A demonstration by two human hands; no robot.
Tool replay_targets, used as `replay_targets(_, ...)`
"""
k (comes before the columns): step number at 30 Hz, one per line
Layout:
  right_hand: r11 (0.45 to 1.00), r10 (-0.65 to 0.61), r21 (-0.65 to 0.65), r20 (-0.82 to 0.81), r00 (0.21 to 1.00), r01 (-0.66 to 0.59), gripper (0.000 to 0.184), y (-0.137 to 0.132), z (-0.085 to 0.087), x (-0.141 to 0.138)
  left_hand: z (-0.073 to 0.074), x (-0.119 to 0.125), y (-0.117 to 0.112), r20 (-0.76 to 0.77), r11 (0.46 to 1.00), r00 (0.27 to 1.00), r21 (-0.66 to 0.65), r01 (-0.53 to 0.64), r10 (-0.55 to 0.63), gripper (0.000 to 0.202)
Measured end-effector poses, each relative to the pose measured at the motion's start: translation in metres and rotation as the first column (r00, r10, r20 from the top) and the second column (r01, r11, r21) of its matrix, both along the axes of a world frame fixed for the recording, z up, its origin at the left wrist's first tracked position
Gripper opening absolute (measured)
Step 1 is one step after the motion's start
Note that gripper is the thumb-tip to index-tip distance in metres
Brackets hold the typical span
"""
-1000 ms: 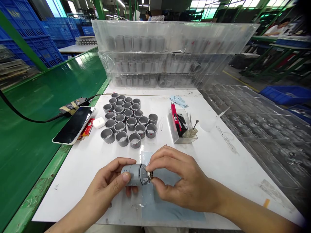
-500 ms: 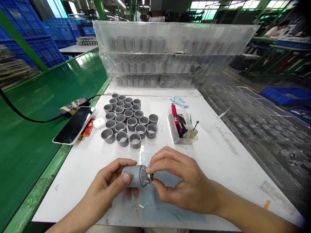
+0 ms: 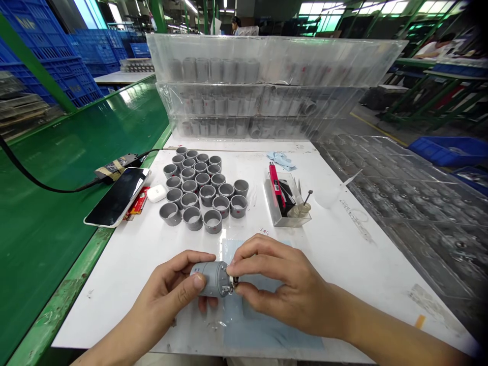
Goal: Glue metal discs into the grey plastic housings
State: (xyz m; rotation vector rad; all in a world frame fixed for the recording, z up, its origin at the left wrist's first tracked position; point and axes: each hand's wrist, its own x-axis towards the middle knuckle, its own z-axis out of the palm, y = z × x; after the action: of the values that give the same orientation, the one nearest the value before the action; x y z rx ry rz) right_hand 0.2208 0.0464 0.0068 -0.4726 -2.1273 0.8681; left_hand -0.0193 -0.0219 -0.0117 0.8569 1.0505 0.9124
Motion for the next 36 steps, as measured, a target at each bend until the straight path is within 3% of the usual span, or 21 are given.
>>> replay_targets(4,0.999,0.005,-0.046,0.047,0.999,-0.003,0.028,0.001,-0.001,0.003,0.001,-0.001,0.000,-0.072,1.000,0.997,0.014,-0.010,0.011,0.042)
replay_targets(10,0.967,-0.203,-0.123,0.147,0.968,0.222,0.009,-0.008,0.004,0.006,0.012,0.017,-0.004,-0.235,0.980,0.952,0.052,-0.190,0.197,0.041)
replay_targets(12,0.947,-0.207,-0.201,0.211,0.955,0.250,0.007,-0.015,0.003,0.010,0.011,0.021,-0.007,-0.276,0.983,0.944,0.066,-0.171,0.182,0.039)
replay_targets(14,0.906,-0.194,-0.312,0.295,0.935,0.287,0.010,-0.023,0.001,0.016,0.010,0.023,-0.008,-0.410,0.988,0.901,0.119,-0.097,0.138,0.037)
replay_targets(16,0.829,-0.126,-0.473,0.363,0.923,0.299,0.016,-0.029,-0.001,0.021,0.010,0.024,-0.008,-0.561,0.978,0.818,0.207,-0.013,0.130,0.034)
replay_targets(20,0.497,0.096,-0.832,0.334,0.938,0.246,0.038,-0.037,-0.001,0.023,0.017,0.027,0.003,-0.649,0.904,0.752,0.383,0.190,0.117,0.030)
replay_targets(21,0.446,0.131,-0.864,0.321,0.938,0.234,0.039,-0.038,0.001,0.022,0.019,0.029,0.006,-0.667,0.879,0.739,0.406,0.251,0.097,0.032)
replay_targets(22,0.436,0.157,-0.871,0.322,0.934,0.227,0.037,-0.038,0.003,0.022,0.020,0.031,0.009,-0.689,0.852,0.721,0.422,0.310,0.079,0.035)
replay_targets(23,0.471,0.173,-0.853,0.340,0.924,0.225,0.033,-0.037,0.005,0.022,0.020,0.034,0.011,-0.712,0.827,0.698,0.435,0.357,0.074,0.036)
replay_targets(25,0.615,0.143,-0.751,0.406,0.902,0.241,0.029,-0.032,0.012,0.028,0.018,0.038,0.012,-0.735,0.787,0.673,0.460,0.411,0.078,0.041)
replay_targets(27,0.757,-0.002,-0.580,0.457,0.889,0.300,0.030,-0.022,0.021,0.040,0.012,0.043,0.010,-0.705,0.783,0.701,0.497,0.374,0.113,0.050)
replay_targets(28,0.797,-0.121,-0.483,0.462,0.879,0.363,0.030,-0.015,0.025,0.048,0.008,0.044,0.008,-0.669,0.794,0.728,0.521,0.313,0.152,0.054)
replay_targets(30,0.782,-0.409,-0.292,0.425,0.807,0.550,0.031,0.000,0.032,0.065,0.002,0.046,0.003,-0.584,0.815,0.769,0.560,0.152,0.258,0.054)
replay_targets(32,0.680,-0.656,-0.104,0.356,0.665,0.726,0.029,0.017,0.036,0.079,-0.004,0.046,0.000,-0.537,0.819,0.779,0.572,0.054,0.324,0.046)
replay_targets(34,0.599,-0.771,0.052,0.306,0.559,0.799,0.031,0.032,0.036,0.085,-0.007,0.044,0.000,-0.547,0.819,0.786,0.567,0.092,0.290,0.041)
replay_targets(36,0.610,-0.776,0.157,0.319,0.545,0.777,0.032,0.043,0.034,0.085,-0.008,0.040,0.002,-0.579,0.812,0.783,0.556,0.175,0.228,0.039)
